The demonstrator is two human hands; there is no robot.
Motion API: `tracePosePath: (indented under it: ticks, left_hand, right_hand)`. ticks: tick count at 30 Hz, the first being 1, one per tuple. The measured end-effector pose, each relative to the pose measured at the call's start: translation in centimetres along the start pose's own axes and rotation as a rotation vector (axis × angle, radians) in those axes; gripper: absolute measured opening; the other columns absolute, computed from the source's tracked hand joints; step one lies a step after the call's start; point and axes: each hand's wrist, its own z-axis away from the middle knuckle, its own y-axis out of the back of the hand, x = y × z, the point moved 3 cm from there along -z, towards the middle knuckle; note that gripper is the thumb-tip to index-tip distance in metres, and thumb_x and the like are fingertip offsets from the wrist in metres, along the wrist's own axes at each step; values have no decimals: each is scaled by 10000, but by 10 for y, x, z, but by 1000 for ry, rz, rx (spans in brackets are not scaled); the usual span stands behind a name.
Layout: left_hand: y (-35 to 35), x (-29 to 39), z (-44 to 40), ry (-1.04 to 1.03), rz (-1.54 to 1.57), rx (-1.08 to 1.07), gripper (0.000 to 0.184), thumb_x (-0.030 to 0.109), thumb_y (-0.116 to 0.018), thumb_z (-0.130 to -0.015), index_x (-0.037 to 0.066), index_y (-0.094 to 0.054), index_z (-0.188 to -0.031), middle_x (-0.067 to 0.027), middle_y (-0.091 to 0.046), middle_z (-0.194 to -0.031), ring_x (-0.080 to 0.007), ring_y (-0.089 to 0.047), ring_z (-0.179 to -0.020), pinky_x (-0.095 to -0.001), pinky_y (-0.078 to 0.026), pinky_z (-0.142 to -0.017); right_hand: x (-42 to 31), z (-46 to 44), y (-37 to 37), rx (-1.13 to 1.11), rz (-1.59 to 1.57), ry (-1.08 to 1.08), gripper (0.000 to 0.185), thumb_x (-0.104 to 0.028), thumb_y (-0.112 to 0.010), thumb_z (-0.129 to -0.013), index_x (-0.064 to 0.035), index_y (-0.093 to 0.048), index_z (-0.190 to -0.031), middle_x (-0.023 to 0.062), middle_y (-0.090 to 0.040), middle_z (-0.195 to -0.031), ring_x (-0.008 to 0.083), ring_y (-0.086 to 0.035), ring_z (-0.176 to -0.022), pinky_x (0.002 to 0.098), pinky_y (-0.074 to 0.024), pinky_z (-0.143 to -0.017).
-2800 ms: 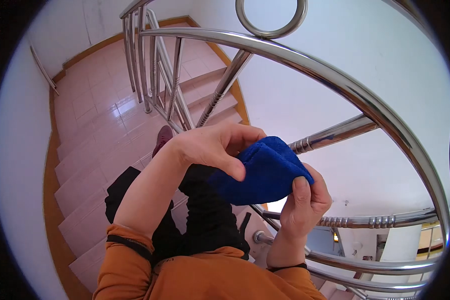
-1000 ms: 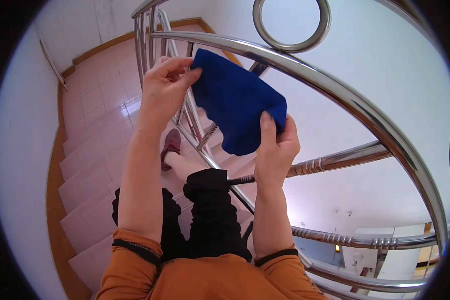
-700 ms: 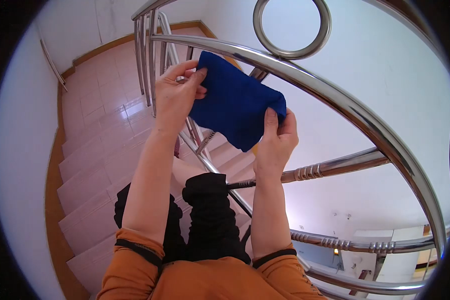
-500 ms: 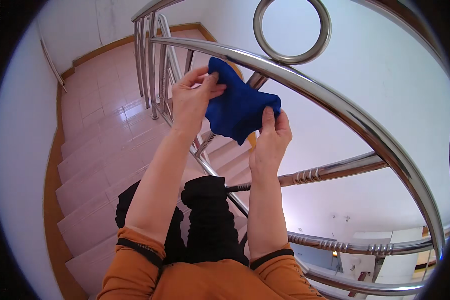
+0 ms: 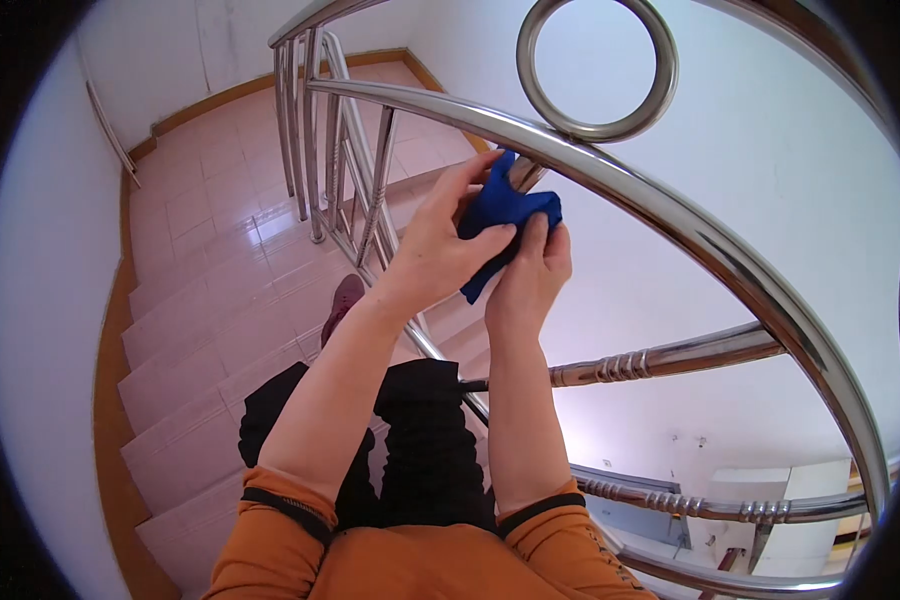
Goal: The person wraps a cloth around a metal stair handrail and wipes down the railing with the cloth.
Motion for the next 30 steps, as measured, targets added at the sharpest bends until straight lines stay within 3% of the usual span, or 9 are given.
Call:
tracePosePath:
  ticks: [3,5,7,11,17,20,30]
  left_hand:
    - [3,4,-3,5,-141,-35,621,17,-650,-805,39,-384,-1366,-63,-560,-1132,-138,-527,-1043,-278,-421,-937]
    - [1,2,-4,36,-78,-36,610,29,-643,-792,56,-404,-1352,-69,-565,-1113,-151,-529,-1024,-285,-424,-924]
    - [-4,3,-4,67,-21,-39,600,40,-636,-778,72,-423,-1339,-75,-569,-1094,-163,-530,-1004,-291,-426,-911]
    - [-3,9,-7,74,-13,-83,562,51,-627,-792,76,-438,-1320,-67,-575,-1071,-152,-526,-990,-279,-420,-898]
    - [-3,13,-10,164,18,-114,538,60,-651,-825,60,-434,-1317,-20,-556,-1103,-120,-514,-1027,-276,-412,-933]
    - [-5,7,-12,148,23,-116,549,72,-677,-812,56,-442,-1308,-28,-558,-1105,-120,-514,-1031,-273,-412,-932]
    - [5,4,-18,223,104,-187,526,79,-734,-755,28,-526,-1236,-43,-626,-1060,-133,-572,-976,-277,-430,-920]
  right_hand:
    - [-6,11,9,-16,56,54,186,-195,-471,-980,-22,-539,-967,31,-584,-901,88,-525,-808,239,-441,-721]
    - [-10,16,13,-36,35,59,193,-202,-479,-978,-19,-540,-980,31,-584,-911,85,-523,-821,235,-440,-730]
    - [-15,21,15,-80,205,151,209,-211,-495,-975,-12,-541,-1019,30,-586,-944,78,-519,-853,222,-436,-750]
    - [-20,25,12,-172,118,211,228,-216,-509,-970,-6,-544,-1051,29,-588,-962,72,-513,-867,219,-433,-768]
    - [-27,21,19,93,17,96,179,-177,-519,-958,-11,-576,-993,48,-617,-930,108,-562,-838,237,-457,-751]
    - [-27,15,19,104,-119,34,167,-173,-513,-959,-18,-570,-989,48,-612,-917,107,-557,-820,251,-464,-733]
    - [-22,5,9,235,-122,115,189,-163,-493,-963,-5,-529,-1062,55,-576,-942,106,-521,-812,245,-449,-733]
